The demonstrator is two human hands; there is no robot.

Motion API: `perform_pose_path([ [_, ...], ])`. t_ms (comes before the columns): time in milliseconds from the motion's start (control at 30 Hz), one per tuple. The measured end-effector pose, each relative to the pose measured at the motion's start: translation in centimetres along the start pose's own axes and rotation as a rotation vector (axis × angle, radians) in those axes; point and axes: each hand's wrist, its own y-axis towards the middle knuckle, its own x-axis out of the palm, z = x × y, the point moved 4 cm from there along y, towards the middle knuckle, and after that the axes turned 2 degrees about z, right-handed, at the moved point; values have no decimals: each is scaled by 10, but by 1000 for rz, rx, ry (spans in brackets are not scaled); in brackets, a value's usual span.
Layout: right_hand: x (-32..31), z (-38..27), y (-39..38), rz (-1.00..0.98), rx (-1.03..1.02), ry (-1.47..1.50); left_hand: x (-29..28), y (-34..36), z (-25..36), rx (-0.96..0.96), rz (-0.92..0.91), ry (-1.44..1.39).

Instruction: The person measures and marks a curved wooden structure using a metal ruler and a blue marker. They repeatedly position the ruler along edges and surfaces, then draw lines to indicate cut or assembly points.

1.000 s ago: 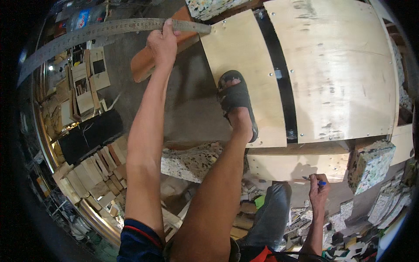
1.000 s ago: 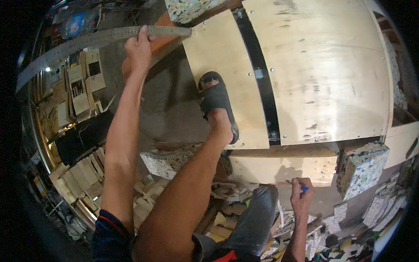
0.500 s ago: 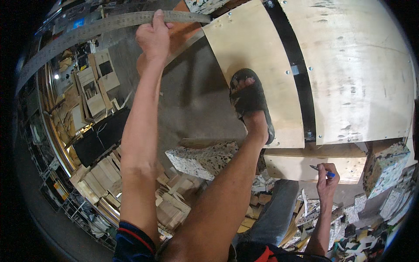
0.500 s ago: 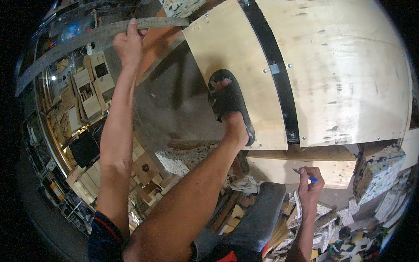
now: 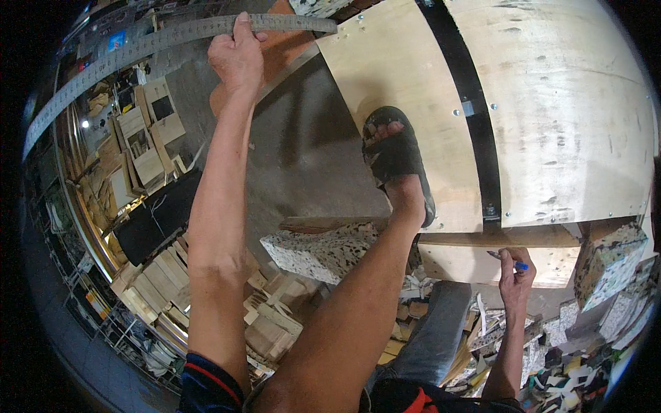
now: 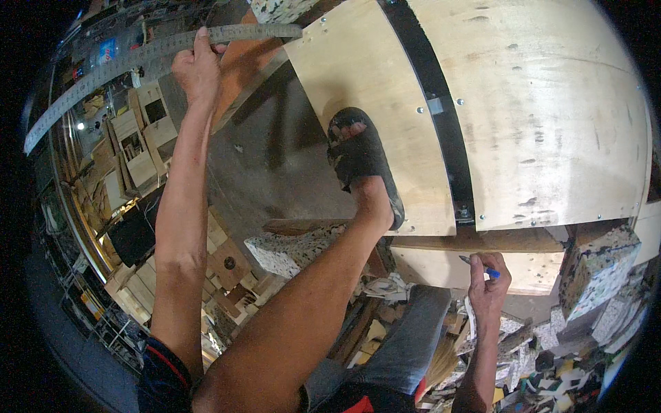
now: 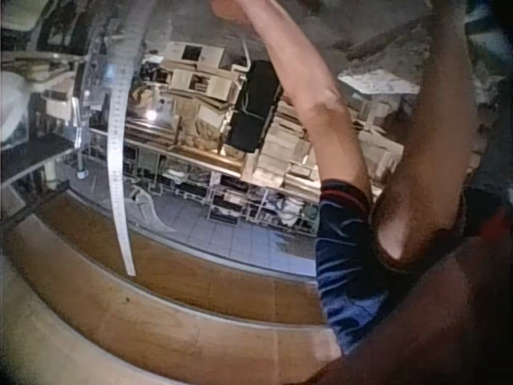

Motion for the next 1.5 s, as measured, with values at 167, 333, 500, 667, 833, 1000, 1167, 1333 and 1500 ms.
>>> perform_pose_path([
  [167,-2,1,3,-11,18,-6,4,-3,0,-40,66,-117],
  [333,1,0,7,24,-3,12,3,-5,4,-64,7,-1],
  [500,1,4,10,31,-69,-36,2,-3,3,-97,25,-44],
  [667,4,6,13,5,-53,-27,2,5,-9,-53,13,-24],
  [833,8,-3,15,30,-97,-23,3,4,-10,-36,55,-77],
  [1000,7,-3,16,16,-79,-43,2,4,-4,-15,13,-23],
  [1167,8,-8,20,15,-98,-51,0,4,-8,-34,18,6],
  [1333,11,-6,22,45,-144,10,2,6,-9,-48,14,-16],
  [1500,5,-3,23,79,-139,17,2,11,1,-68,-2,176],
])
